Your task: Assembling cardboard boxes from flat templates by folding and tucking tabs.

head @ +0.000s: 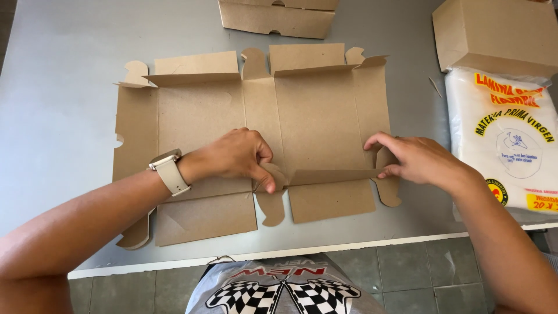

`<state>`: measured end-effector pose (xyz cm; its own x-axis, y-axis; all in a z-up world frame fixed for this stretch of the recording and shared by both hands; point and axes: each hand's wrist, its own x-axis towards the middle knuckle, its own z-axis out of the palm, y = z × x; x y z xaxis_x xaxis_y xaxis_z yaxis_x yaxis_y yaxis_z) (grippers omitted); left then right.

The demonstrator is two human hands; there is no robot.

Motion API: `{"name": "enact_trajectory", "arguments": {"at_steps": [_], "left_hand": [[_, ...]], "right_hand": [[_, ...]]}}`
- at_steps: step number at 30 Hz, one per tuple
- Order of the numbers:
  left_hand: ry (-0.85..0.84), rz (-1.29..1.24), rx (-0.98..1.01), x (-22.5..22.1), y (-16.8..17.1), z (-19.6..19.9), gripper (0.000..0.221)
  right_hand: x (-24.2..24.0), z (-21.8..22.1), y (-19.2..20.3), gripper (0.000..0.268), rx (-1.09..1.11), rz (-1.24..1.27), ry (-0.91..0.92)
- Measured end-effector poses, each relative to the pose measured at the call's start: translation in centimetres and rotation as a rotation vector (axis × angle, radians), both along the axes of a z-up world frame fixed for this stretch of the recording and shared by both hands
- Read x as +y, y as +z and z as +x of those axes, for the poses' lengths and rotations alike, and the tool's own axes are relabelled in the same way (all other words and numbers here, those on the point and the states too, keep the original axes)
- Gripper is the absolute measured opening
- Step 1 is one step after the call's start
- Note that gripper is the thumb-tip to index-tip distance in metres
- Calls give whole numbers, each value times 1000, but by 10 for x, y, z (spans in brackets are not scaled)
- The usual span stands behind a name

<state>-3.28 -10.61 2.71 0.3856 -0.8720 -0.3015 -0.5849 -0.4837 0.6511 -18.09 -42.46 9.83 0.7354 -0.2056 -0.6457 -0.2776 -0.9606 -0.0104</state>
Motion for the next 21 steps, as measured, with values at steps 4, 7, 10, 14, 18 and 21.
{"name": "enact_trajectory", "arguments": {"at_steps": [4,7,10,14,18,21], "left_hand": [[-95,-145,114,14,-4,7,67],[-11,-272,315,18,-7,2,61],[-52,-276,49,19,-3,-4,63],[-148,-310,-335,20,12,-25,38],[-243,-326,-1103,17,-3,-49,42],[-258,-224,-1206,19,-18,-49,81]], "right_hand": [[8,6,7,47,49,-18,-30],[7,9,6,47,62,-45,-18],[8,11,6,46,91,-61,-17],[2,9,-3,48,74,-88,56],[8,1,2,55,33,-120,126],[8,-4,-1,77,2,-146,178]]}}
